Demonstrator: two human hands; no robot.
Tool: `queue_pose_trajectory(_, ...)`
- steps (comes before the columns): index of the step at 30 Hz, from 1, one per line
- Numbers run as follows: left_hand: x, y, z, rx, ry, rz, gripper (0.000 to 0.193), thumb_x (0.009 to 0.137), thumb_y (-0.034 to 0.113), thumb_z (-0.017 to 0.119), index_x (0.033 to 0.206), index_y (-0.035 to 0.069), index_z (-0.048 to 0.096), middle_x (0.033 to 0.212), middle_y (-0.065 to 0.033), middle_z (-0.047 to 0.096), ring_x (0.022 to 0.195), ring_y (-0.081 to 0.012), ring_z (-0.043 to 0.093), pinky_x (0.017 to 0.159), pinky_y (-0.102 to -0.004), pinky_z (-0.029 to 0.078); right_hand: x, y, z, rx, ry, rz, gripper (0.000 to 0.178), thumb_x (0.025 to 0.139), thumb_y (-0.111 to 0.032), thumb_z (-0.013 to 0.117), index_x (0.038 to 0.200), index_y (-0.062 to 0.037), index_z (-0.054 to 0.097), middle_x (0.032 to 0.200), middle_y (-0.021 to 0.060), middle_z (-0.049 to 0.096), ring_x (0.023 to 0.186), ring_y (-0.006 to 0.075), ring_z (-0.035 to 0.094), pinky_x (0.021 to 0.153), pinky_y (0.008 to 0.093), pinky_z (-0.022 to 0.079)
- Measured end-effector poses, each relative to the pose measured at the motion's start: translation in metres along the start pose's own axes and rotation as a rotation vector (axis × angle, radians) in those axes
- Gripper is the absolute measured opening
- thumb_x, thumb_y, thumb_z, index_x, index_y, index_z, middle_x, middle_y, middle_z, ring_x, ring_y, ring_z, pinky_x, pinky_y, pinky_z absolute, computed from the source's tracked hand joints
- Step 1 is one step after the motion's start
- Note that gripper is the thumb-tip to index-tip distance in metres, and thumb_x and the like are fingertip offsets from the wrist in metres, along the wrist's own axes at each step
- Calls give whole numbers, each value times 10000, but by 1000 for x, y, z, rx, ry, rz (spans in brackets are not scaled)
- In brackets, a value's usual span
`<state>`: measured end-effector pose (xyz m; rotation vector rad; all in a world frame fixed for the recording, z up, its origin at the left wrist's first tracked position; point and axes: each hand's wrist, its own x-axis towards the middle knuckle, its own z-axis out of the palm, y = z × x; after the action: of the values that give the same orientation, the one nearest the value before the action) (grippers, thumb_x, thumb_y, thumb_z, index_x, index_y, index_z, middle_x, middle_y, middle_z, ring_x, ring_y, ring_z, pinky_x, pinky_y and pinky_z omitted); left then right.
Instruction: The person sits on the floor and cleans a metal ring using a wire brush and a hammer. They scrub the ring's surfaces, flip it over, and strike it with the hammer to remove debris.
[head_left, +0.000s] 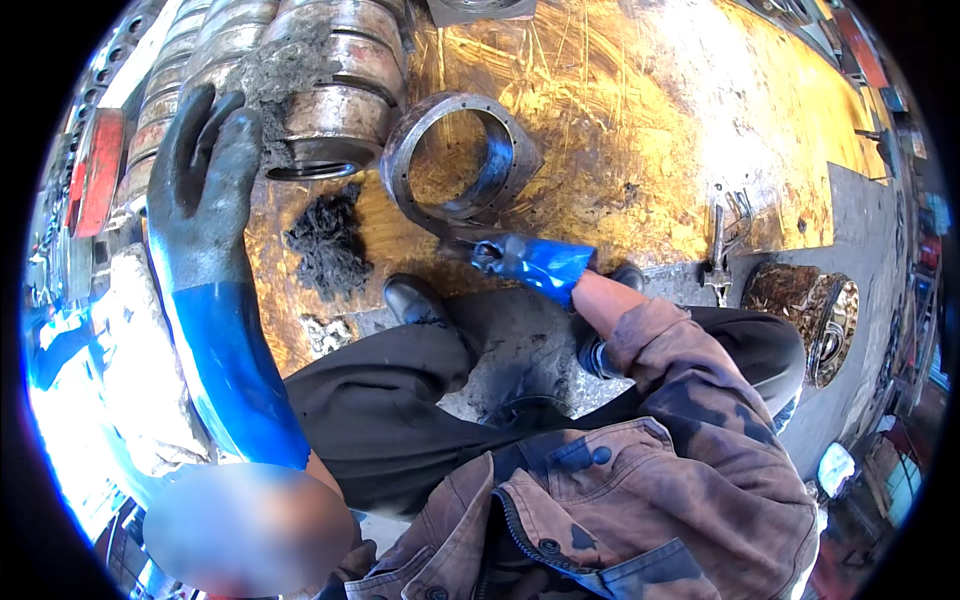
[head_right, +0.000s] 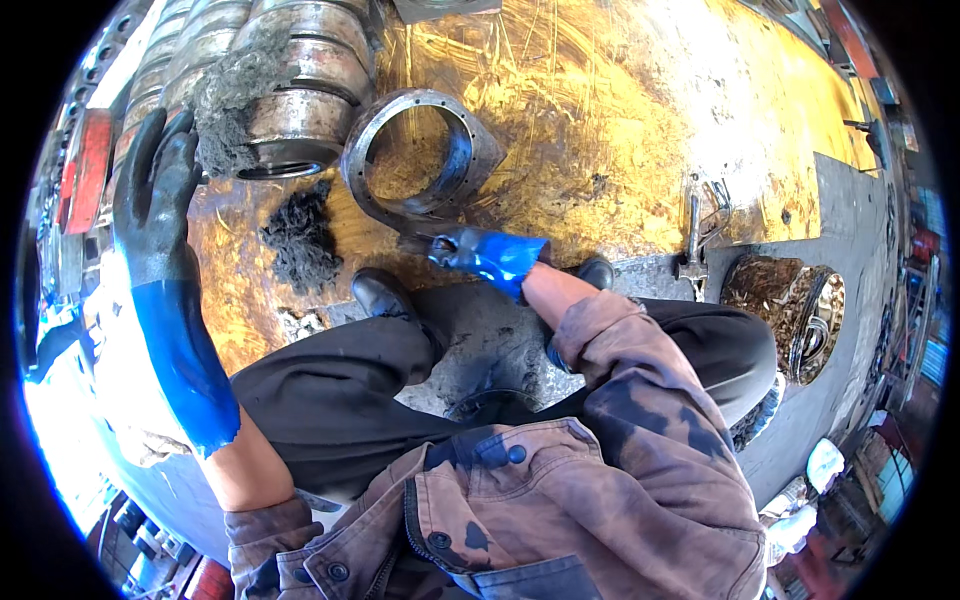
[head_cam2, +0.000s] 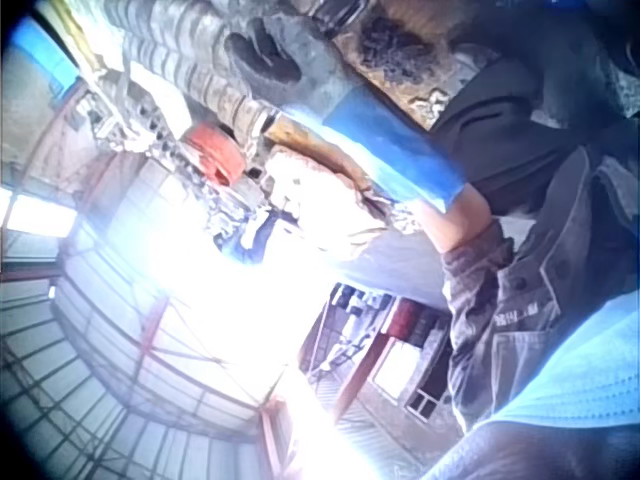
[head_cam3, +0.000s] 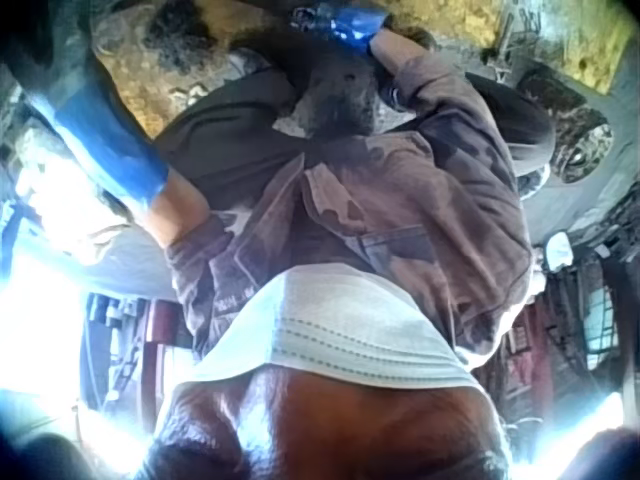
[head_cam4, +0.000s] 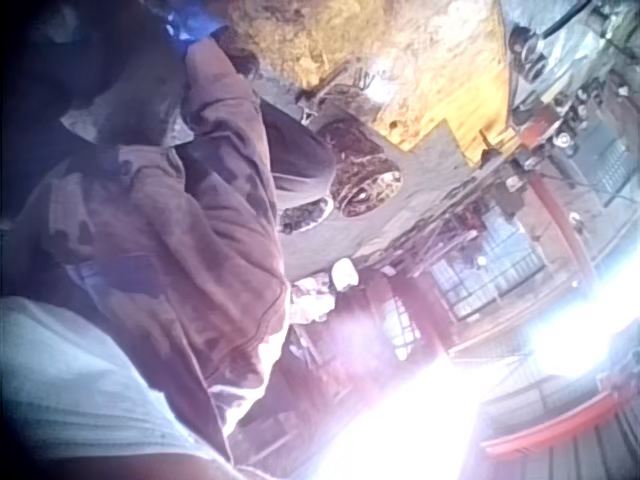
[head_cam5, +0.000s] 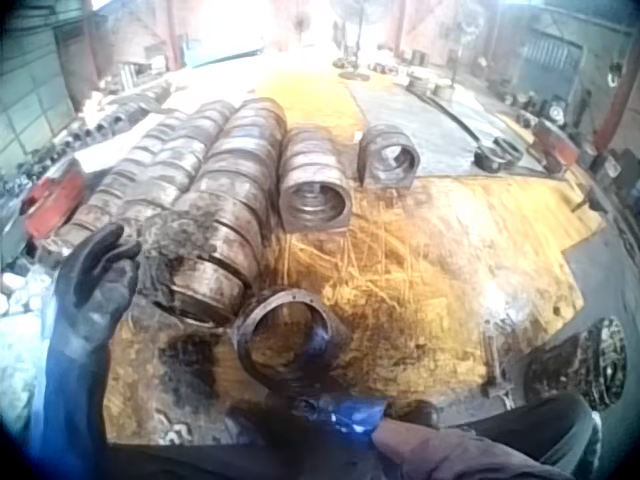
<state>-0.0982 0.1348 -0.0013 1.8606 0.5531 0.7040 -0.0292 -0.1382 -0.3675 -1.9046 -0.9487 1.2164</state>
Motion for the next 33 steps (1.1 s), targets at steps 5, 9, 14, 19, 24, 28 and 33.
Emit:
queue_pose_trajectory(5, 1, -8, -10, 16, 26, -53, 569, 926, 95, 754, 1416, -67, 511, 1320, -242, 631, 1224, -269, 622, 1016, -364, 537, -8, -23, 10, 870, -15, 186, 356, 968, -429, 642, 1135, -116, 674, 916, 104, 703, 805, 286, 685, 700, 418, 561)
queue_pose_trajectory(9, 9, -19, -5, -28, 54, -51, 596, 924, 71, 752, 1438, -68, 485, 1283, -236, 638, 1197, -266, 629, 1001, -355, 545, 18, -73, 12, 1475, -10, 120, 359, 993, -432, 618, 1121, -100, 669, 878, 94, 694, 771, 258, 685, 673, 411, 564)
queue_pose_trajectory(14, 9, -22, -19, -37, 17, -36, 597, 946, 84, 729, 1471, -32, 470, 1328, -214, 626, 1223, -239, 611, 1035, -344, 510, 53, -160, -12, 1473, 114, 99, 383, 1040, -447, 554, 1086, -81, 655, 843, 74, 684, 712, 231, 688, 598, 392, 564)
queue_pose_trajectory(19, 20, -53, 0, -29, -28, 62, 561, 965, 50, 687, 1471, -36, 460, 1323, -211, 635, 1228, -245, 613, 1044, -356, 502, 48, -133, 2, 1669, 64, 23, 428, 1050, -510, 505, 1052, -105, 644, 868, 74, 698, 722, 266, 710, 530, 394, 550)
queue_pose_trajectory(24, 17, -44, -25, -62, -1, -17, 572, 963, 30, 669, 1485, -35, 443, 1347, -229, 615, 1209, -261, 624, 1013, -360, 526, 51, -157, -7, 1828, -49, 178, 413, 1055, -533, 473, 1019, -147, 616, 874, 78, 716, 542, 164, 566, 448, 340, 450)
queue_pose_trajectory(28, 21, -52, -35, -95, 1, -22, 586, 963, 55, 685, 1487, -38, 439, 1351, -232, 608, 1216, -260, 617, 1011, -350, 526, 52, -156, -3, 1789, -17, 208, 472, 1051, -575, 437, 1055, -142, 626, 849, 56, 704, 545, 177, 565, 447, 378, 436)
queue_pose_trajectory(33, 17, -39, -18, -104, 18, -75, 592, 969, 73, 693, 1488, -42, 433, 1371, -234, 590, 1245, -262, 597, 1051, -351, 499, 59, -133, 13, 1779, -22, -55, 492, 1053, -585, 418, 1070, -144, 636, 840, 52, 710, 560, 187, 585, 464, 409, 467)
